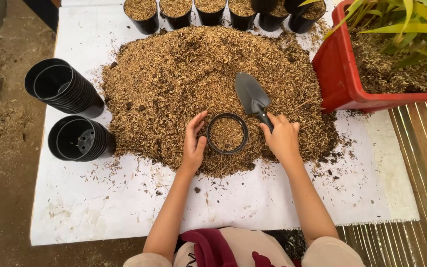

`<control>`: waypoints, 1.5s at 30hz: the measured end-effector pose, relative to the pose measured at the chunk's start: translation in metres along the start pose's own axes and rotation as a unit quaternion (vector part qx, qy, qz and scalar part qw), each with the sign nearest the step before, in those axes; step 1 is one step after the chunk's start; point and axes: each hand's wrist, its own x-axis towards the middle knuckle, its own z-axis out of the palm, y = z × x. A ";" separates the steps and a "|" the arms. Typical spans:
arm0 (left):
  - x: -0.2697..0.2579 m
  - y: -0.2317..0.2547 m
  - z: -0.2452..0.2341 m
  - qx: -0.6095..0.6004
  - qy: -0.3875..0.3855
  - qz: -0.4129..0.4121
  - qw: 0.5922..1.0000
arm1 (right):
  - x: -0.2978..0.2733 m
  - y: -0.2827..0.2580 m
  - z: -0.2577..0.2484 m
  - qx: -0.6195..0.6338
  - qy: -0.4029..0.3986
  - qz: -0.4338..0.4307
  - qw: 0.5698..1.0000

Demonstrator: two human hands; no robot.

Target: The person places a small plant into a black plastic pot and uses a hand trowel to scoop soil from a pile on the table, filling the pot around the plant's base. The person continues to add soil and gently press it down to secure the plant.

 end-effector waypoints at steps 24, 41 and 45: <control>0.003 0.095 0.141 -0.008 -0.185 0.087 0.979 | -0.046 0.059 -0.093 0.198 0.407 -0.031 0.891; 0.018 0.063 0.218 0.070 -0.232 0.036 0.969 | 0.002 0.245 -0.175 0.038 0.492 0.141 0.858; 0.022 0.059 0.221 0.070 -0.207 0.053 0.974 | 0.026 0.284 -0.168 -0.018 0.461 0.178 0.869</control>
